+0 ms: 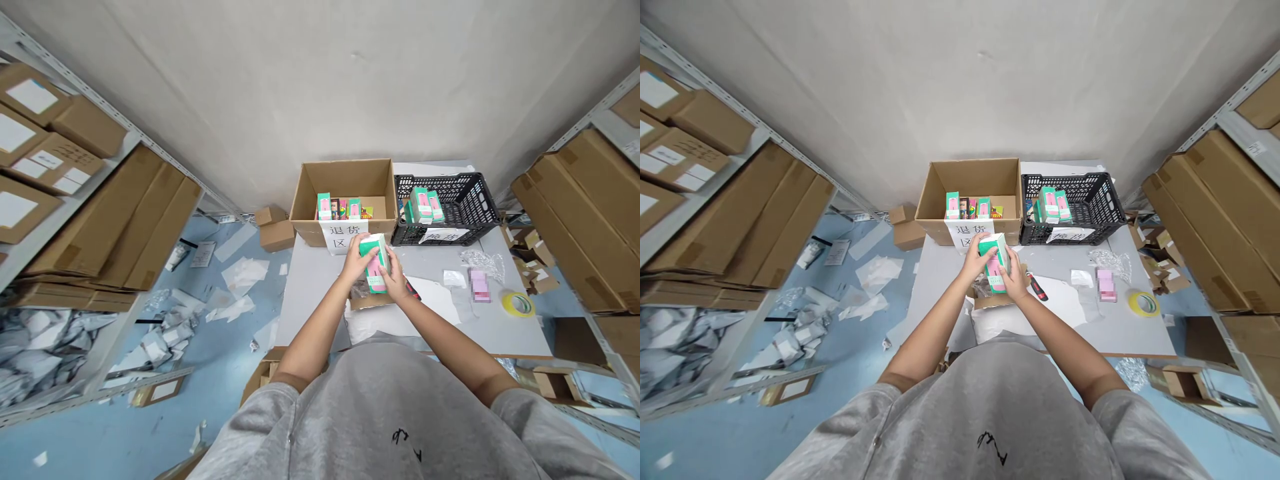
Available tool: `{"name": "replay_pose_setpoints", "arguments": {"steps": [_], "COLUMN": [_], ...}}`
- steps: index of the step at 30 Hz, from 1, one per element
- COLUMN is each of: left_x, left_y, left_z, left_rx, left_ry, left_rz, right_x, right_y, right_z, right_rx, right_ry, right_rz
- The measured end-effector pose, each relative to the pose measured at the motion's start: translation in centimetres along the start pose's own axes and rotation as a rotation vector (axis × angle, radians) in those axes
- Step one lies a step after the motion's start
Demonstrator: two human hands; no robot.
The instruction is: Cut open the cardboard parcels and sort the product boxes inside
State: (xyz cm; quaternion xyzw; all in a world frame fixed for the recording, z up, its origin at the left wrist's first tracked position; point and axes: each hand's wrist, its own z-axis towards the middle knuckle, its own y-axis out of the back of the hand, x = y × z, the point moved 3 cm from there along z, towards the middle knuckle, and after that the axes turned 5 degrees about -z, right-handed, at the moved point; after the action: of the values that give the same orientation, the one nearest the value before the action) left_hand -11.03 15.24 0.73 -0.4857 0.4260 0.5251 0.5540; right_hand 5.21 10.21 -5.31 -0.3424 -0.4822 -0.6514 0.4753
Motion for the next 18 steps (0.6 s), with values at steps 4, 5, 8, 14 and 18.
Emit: {"name": "replay_pose_setpoints", "arguments": {"steps": [4, 5, 8, 14, 18], "left_x": [1.8, 2.3, 3.5, 4.6, 5.1], "left_y": [-0.6, -0.6, 0.2, 0.7, -0.7], "left_z": [-0.4, -0.3, 0.6, 1.6, 0.4], "left_rx": [-0.241, -0.266, -0.317, -0.313, -0.268], "left_ry": [0.077, 0.11, 0.241, 0.399, 0.419], "left_rz": [-0.002, -0.033, -0.207, -0.481, -0.407], "right_x": [0.9, 0.9, 0.2, -1.2, -1.3], "right_y": [0.0, 0.1, 0.6, -0.5, -1.2], "right_z": [0.7, 0.9, 1.5, 1.6, 1.3], "right_rx": [0.004, 0.018, 0.092, 0.283, 0.147], "right_ry": [0.014, 0.004, -0.09, -0.415, -0.39], "right_rz": [-0.049, -0.038, 0.078, 0.42, 0.319]}}
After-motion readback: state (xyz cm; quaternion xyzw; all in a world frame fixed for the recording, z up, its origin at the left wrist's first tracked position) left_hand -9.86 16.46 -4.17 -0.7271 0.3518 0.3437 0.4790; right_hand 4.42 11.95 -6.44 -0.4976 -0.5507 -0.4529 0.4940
